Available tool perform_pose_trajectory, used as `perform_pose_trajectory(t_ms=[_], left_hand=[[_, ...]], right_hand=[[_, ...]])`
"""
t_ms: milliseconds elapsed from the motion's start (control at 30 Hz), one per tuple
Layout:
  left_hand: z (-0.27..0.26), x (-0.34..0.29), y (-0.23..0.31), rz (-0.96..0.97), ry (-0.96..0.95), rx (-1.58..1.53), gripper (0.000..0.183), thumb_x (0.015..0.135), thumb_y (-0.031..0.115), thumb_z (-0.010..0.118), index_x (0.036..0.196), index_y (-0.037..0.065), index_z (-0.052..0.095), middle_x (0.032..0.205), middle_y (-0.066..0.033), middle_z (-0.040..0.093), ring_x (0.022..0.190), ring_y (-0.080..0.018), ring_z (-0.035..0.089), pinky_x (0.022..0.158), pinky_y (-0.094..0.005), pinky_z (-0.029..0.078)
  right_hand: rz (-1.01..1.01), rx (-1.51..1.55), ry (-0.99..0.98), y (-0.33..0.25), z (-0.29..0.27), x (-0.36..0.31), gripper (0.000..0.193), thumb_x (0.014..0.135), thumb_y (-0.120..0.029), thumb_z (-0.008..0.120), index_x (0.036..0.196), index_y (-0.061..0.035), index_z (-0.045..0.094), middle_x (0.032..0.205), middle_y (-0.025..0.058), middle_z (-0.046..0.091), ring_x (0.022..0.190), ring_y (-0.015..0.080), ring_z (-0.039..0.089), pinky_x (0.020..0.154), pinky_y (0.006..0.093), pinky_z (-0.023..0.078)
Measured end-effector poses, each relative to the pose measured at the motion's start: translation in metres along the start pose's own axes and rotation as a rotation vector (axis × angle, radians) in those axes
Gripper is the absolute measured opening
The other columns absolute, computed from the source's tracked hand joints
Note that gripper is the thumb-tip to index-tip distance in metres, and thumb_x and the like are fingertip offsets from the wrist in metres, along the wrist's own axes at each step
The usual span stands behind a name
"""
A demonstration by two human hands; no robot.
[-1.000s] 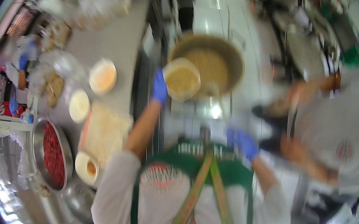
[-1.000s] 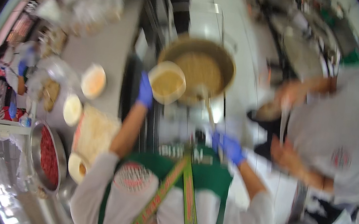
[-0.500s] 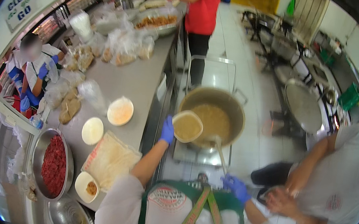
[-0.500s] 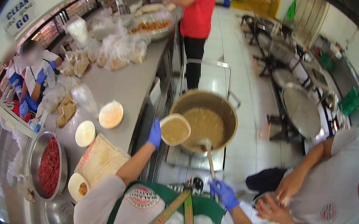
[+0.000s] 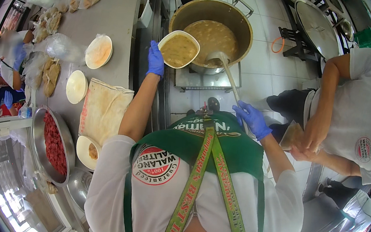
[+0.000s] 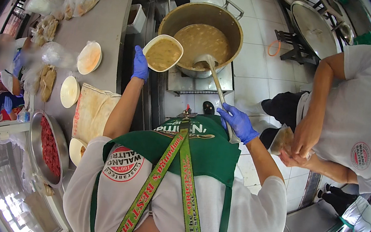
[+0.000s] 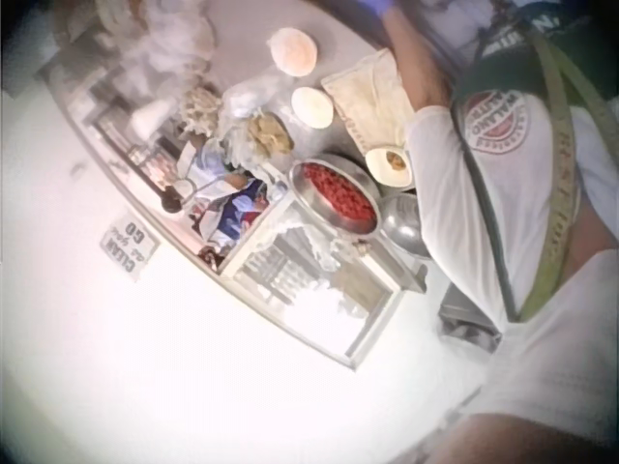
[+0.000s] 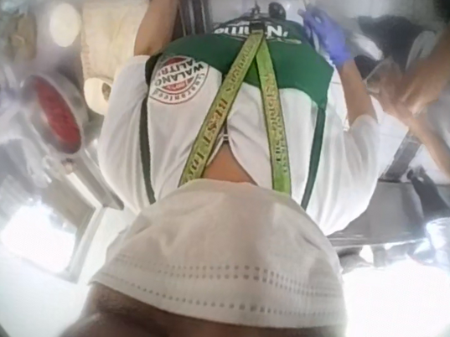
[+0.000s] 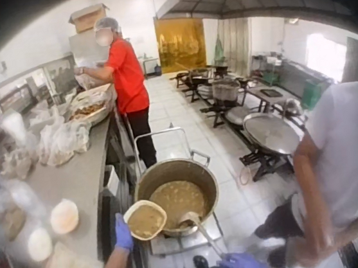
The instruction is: The person ladles a thick soup from a large pot into disposable bowls and places them on a stainless steel counter. They also handle plastic bags and other bowls while working alongside other staff in a busy kitchen.
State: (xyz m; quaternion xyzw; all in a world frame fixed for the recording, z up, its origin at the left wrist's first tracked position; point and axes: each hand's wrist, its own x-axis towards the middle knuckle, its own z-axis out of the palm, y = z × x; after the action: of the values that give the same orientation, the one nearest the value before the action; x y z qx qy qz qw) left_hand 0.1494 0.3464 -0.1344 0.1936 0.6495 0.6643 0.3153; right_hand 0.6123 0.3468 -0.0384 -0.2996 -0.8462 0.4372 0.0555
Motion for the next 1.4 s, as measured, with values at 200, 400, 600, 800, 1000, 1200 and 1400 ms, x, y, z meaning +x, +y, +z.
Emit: perform_pose_trajectory(t_ms=[200, 400, 600, 800, 1000, 1200, 1400], left_hand=[[-0.001, -0.012, -0.001, 0.076, 0.075, 0.075, 0.064, 0.100, 0.051, 0.034, 0.123, -0.007, 0.050, 0.118, -0.0170, 0.057, 0.106, -0.0222, 0.054, 0.095, -0.0330, 0.041], [0.008, -0.026, 0.009, 0.031, 0.058, 0.044, 0.064, 0.100, 0.049, 0.035, 0.128, -0.007, 0.047, 0.122, -0.0176, 0.055, 0.110, -0.0231, 0.053, 0.098, -0.0320, 0.039], [0.006, -0.033, 0.011, 0.099, 0.147, 0.163, 0.063, 0.100, 0.048, 0.036, 0.132, -0.006, 0.043, 0.126, -0.0182, 0.054, 0.114, -0.0234, 0.052, 0.101, -0.0318, 0.038], [0.001, -0.033, 0.013, 0.048, 0.123, 0.095, 0.064, 0.100, 0.048, 0.033, 0.133, -0.006, 0.043, 0.127, -0.0171, 0.054, 0.115, -0.0228, 0.052, 0.100, -0.0323, 0.039], [0.003, -0.048, 0.015, 0.019, 0.181, 0.065, 0.063, 0.100, 0.049, 0.034, 0.128, -0.005, 0.047, 0.123, -0.0179, 0.055, 0.112, -0.0238, 0.053, 0.098, -0.0328, 0.040], [-0.012, -0.055, 0.003, 0.041, 0.306, 0.098, 0.062, 0.099, 0.051, 0.036, 0.118, -0.005, 0.052, 0.108, -0.0165, 0.059, 0.097, -0.0230, 0.056, 0.088, -0.0339, 0.045], [0.004, -0.060, 0.033, 0.057, 0.404, 0.144, 0.060, 0.099, 0.052, 0.036, 0.111, -0.004, 0.053, 0.098, -0.0162, 0.059, 0.087, -0.0233, 0.057, 0.080, -0.0353, 0.047]], right_hand=[[0.463, 0.624, 0.048, -0.039, -0.006, 0.010, 0.053, 0.091, -0.035, 0.063, 0.128, 0.0011, 0.050, 0.070, 0.0030, 0.057, 0.059, 0.0084, 0.055, 0.055, 0.0240, 0.045], [0.473, 0.661, 0.111, -0.022, 0.010, 0.002, 0.055, 0.091, -0.035, 0.063, 0.128, 0.0029, 0.050, 0.067, 0.0019, 0.056, 0.055, 0.0076, 0.053, 0.052, 0.0234, 0.043], [0.430, 0.734, 0.140, -0.038, -0.002, 0.021, 0.044, 0.089, -0.029, 0.065, 0.123, -0.0020, 0.055, 0.069, 0.0024, 0.059, 0.057, 0.0099, 0.056, 0.052, 0.0256, 0.045], [-0.424, -0.065, 0.523, -0.046, -0.074, 0.128, 0.018, 0.087, -0.017, 0.062, 0.101, -0.0061, 0.067, 0.074, 0.0114, 0.062, 0.067, 0.0252, 0.062, 0.061, 0.0317, 0.051], [0.012, 0.234, 0.294, -0.040, -0.130, 0.251, 0.034, 0.089, -0.031, 0.062, 0.089, 0.0031, 0.069, 0.073, 0.0108, 0.067, 0.060, 0.0173, 0.065, 0.059, 0.0296, 0.054], [0.033, 0.279, 0.222, -0.055, -0.163, 0.313, 0.043, 0.088, -0.034, 0.063, 0.087, 0.0088, 0.068, 0.073, 0.0153, 0.067, 0.057, 0.0189, 0.066, 0.054, 0.0276, 0.055], [-0.122, 0.181, 0.232, -0.139, -0.221, 0.318, 0.042, 0.089, -0.035, 0.064, 0.087, 0.0066, 0.069, 0.073, 0.0143, 0.068, 0.056, 0.0175, 0.066, 0.054, 0.0270, 0.055]])
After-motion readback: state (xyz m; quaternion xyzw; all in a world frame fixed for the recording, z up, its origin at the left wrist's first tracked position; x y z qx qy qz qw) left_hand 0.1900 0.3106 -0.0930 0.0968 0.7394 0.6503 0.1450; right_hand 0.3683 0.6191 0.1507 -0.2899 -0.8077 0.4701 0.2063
